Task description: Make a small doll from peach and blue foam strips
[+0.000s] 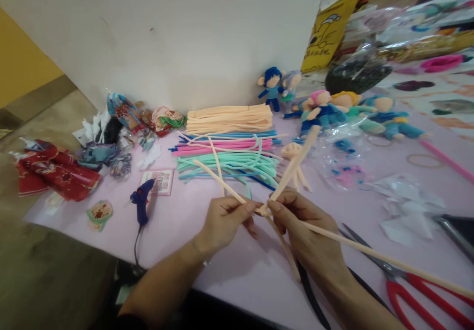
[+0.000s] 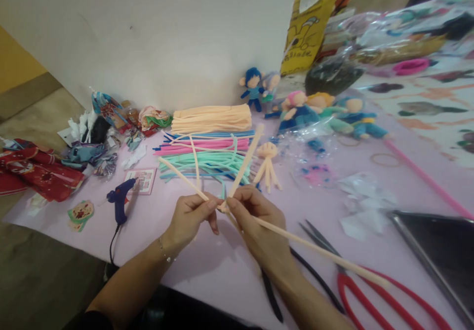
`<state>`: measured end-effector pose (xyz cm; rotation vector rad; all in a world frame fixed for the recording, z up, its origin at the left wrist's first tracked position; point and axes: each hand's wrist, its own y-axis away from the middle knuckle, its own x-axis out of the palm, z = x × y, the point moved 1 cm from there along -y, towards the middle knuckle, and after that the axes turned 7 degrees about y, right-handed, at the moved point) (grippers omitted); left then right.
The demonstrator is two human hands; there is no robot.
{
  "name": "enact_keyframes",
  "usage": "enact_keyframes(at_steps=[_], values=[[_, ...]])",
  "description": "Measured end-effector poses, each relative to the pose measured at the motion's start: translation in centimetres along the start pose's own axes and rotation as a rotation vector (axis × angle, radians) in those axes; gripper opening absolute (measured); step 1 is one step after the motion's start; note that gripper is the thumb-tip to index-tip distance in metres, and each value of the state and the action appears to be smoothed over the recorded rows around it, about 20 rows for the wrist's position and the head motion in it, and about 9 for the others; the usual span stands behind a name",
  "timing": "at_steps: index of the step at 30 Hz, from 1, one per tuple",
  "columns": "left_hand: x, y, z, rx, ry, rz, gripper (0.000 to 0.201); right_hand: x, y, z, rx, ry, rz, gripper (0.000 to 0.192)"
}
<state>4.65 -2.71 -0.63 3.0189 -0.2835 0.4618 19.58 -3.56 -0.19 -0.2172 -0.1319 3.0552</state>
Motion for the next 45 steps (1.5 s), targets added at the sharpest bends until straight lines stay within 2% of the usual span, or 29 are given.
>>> enact_keyframes(at_steps=[6, 11, 17, 23, 30, 36, 42, 45], values=[[0.1, 0.0, -0.3, -0.073, 0.063, 0.012, 0.057, -0.3, -0.2, -0.1, 0.014, 0.009, 0.047, 0.034], [0.0, -0.1, -0.1, -0.066, 0.041, 0.005, 0.049, -0.1, -0.1, 0.3, 0.033, -0.018, 0.046, 0.032], [-0.3, -0.2, -0.4, -0.037, 0.035, -0.033, 0.045, 0.0, -0.4, 0.7, 0.083, -0.022, 0.127, 0.035], [-0.3, -0.3, -0.3, 0.034, 0.094, -0.026, 0.050, 0.0, -0.5, -0.6, 0.064, -0.004, 0.059, 0.039], [0.2, -0.4, 0.3, 0.085, 0.164, -0.007, 0.049, 0.3, -0.7, 0.8, 0.235, -0.263, 0.261, 0.038], [0.0, -0.4, 0.5, -0.005, 0.187, -0.008, 0.049, 0.1, -0.9, 0.0, 0.180, -0.293, 0.233, 0.043], [-0.5, -0.5, 0.3, -0.044, 0.235, 0.115, 0.052, -0.2, -0.6, 0.8, 0.168, -0.168, 0.193, 0.043], [-0.6, -0.6, 0.2, -0.075, 0.244, 0.136, 0.053, -0.3, -0.4, 0.7, 0.146, -0.131, 0.172, 0.040]])
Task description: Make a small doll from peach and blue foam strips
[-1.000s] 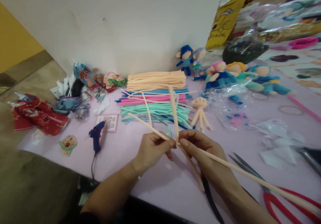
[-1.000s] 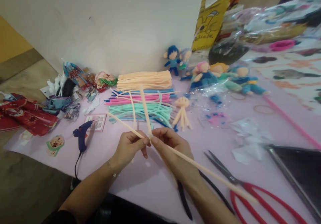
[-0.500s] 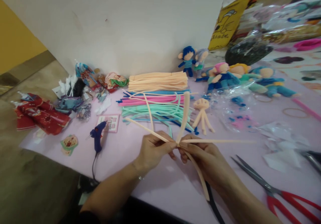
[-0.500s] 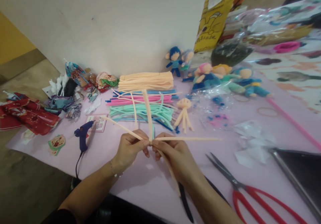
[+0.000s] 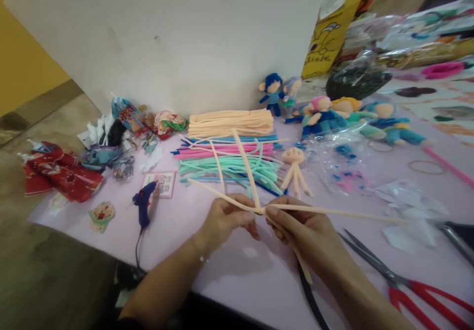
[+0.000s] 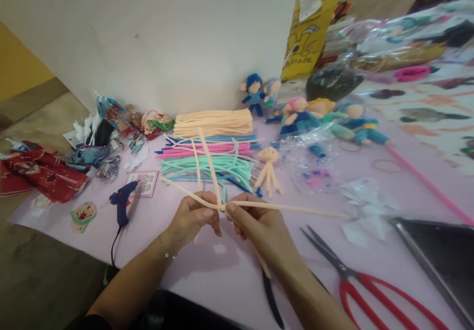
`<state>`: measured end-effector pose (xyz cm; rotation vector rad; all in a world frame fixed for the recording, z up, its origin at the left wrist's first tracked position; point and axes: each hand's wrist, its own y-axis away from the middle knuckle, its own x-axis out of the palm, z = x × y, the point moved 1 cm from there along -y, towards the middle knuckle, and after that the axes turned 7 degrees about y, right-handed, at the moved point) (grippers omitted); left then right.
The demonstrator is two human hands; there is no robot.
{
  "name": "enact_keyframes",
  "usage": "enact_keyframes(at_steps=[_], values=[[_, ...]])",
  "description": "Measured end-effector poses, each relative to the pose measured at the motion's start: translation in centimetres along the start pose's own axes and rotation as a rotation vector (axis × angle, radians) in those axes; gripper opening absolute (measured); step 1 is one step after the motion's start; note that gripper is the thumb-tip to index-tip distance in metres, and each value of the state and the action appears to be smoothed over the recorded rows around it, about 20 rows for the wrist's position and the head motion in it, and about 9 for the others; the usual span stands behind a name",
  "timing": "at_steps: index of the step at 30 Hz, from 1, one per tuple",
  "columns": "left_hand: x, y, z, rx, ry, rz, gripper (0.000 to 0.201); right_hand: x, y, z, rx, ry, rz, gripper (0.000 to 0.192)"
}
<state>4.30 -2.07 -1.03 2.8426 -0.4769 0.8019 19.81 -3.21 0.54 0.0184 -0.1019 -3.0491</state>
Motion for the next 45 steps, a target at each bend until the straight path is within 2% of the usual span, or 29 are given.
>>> enact_keyframes(at_steps=[5, 14, 22, 26, 29, 35, 39, 45], values=[[0.1, -0.2, 0.1, -0.011, -0.053, -0.092, 0.055, 0.0, 0.1, -0.4, -0.056, 0.070, -0.027, 0.035], [0.4, -0.1, 0.3, 0.061, -0.096, -0.192, 0.053, 0.2, -0.6, -1.7, 0.003, 0.051, 0.016, 0.041], [0.6, -0.2, -0.1, -0.002, -0.082, -0.183, 0.053, 0.0, -0.9, -2.4, 0.044, 0.005, -0.005, 0.044], [0.2, -0.5, -0.5, 0.007, -0.012, -0.273, 0.047, -0.1, -1.3, -2.7, 0.038, -0.036, 0.039, 0.047], [-0.4, -0.9, -1.1, 0.055, 0.095, -0.355, 0.042, -0.2, -2.0, -3.4, 0.045, -0.037, 0.071, 0.060], [-1.6, -1.8, -2.1, 0.076, 0.235, -0.432, 0.033, -0.4, -3.0, -4.6, 0.003, 0.105, -0.002, 0.063], [-1.8, -2.2, -2.1, 0.078, 0.251, -0.433, 0.033, -0.3, -2.8, -3.8, -0.037, 0.155, -0.027, 0.054], [-0.8, -2.1, -1.6, 0.029, 0.243, -0.361, 0.040, -0.2, -2.7, -0.8, -0.076, 0.206, -0.095, 0.043]])
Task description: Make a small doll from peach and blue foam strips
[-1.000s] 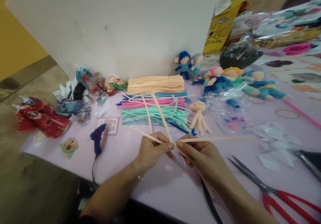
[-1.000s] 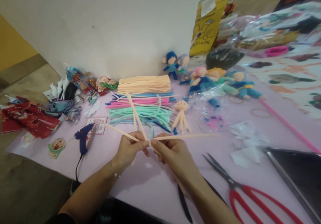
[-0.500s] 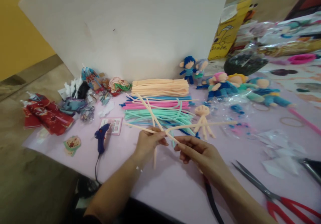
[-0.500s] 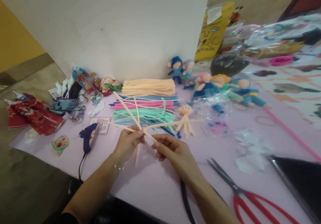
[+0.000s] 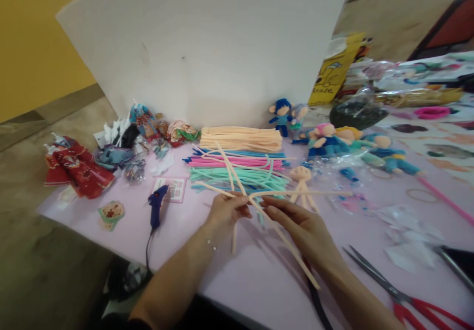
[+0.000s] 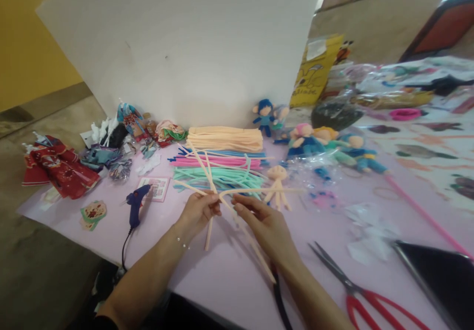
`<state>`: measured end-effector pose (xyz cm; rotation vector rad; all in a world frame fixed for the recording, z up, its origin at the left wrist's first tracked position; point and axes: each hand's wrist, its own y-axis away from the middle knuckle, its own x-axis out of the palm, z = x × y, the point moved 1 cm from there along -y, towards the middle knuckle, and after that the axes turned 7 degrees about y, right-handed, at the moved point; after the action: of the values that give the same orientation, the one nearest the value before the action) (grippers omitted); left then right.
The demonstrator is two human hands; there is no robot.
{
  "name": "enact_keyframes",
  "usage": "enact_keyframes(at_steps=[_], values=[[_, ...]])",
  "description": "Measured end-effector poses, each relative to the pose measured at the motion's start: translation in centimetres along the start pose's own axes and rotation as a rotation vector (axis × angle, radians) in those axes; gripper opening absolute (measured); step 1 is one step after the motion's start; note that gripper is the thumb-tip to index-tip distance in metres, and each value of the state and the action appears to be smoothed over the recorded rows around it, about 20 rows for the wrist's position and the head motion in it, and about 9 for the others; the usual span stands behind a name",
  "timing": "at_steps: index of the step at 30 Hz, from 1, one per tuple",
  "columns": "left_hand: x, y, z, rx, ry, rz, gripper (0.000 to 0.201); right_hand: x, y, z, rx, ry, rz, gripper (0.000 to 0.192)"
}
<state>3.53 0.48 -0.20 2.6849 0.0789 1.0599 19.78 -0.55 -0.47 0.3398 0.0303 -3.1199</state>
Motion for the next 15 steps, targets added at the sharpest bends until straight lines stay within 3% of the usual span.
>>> enact_keyframes(at_steps=[7, 15], values=[[0.32, 0.42, 0.75, -0.065, -0.044, 0.077, 0.043, 0.12, -0.27, 0.95, 0.045, -0.042, -0.057, 0.057], [-0.20, -0.03, 0.52, -0.074, -0.050, 0.122, 0.041, -0.45, -0.55, 1.19, 0.049, -0.086, -0.113, 0.058]])
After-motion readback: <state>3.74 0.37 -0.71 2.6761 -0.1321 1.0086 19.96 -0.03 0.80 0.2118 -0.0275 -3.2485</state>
